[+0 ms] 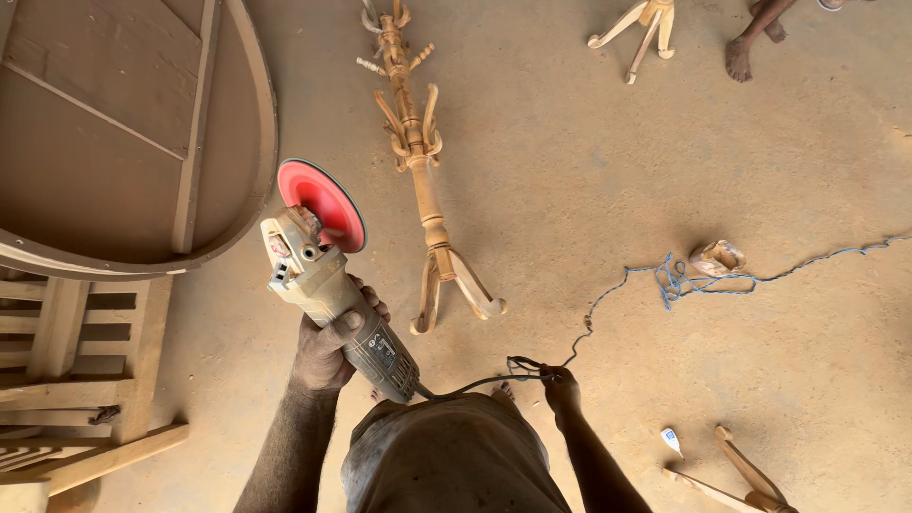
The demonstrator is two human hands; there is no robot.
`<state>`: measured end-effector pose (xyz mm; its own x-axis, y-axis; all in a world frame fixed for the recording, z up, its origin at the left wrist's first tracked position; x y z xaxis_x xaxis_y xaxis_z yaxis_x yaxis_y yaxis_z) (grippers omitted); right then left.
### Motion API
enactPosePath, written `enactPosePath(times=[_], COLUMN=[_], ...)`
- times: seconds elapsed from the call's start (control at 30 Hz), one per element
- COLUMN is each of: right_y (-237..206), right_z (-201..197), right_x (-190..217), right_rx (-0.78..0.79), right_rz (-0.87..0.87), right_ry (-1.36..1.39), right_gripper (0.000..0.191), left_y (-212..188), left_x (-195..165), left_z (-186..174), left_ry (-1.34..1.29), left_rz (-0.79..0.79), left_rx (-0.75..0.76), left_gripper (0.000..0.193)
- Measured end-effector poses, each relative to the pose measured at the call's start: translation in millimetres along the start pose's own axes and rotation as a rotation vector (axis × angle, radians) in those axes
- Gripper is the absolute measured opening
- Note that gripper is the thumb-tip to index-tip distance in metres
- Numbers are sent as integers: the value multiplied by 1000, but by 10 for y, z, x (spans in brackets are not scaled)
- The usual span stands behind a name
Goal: The person uses an electric sander to smooth the surfaces of wooden furniture pieces, including a chair leg and a coat rack. They move the sander along the legs and curved parts of the items, then set the tool down on the floor.
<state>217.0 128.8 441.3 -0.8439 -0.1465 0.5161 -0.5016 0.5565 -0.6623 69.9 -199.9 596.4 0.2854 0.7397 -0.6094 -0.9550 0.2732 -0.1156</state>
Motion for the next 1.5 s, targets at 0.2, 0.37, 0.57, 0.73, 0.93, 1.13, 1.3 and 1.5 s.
enactPosePath(times=[0.2,0.37,0.57,0.73,0.93,1.13,1.3,1.5], right_y=[-134,-141,-1,349,536,679,859,985], right_z=[584,510,154,294,717,960,1137,1479], right_x=[454,754,1289,1799,2135,2353,2639,3135], right_rx=[-56,-261,-352,-287,-316,-338,-414,-500], right_rz=[55,-222,-584,-720,-420,-329,-374,-285], right_ry=[824,876,799,738,832,791,829,806], right_gripper=[29,23,18,13,16,22,21,22], left_y=[155,393,754,1017,1349,1993,2672,3480], left_x=[-637,-1009,-1139,-1202,-1294,-1370,-1536,-1825], left_z=[-549,-786,-868,-873,-888,-1041,-1256,-1330], left_ry=[38,4,-34,9,51,32,70,109], left_rz=[-53,-87,-102,-74,-79,-160,-254,-334], left_rx=[11,26,37,33,-30,-53,37,148], left_gripper=[67,66,64,62,62,60,52,47])
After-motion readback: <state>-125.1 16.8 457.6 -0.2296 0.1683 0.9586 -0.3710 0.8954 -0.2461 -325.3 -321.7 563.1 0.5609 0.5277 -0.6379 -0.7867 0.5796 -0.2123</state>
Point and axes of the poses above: each hand's wrist, its own y-axis towards the middle knuckle, its own z-axis out of the palm, x = y × z, the point moved 2 cm from there along y, towards the middle knuckle, and after that the axes turned 12 degrees about -y, right-handed, at the moved point
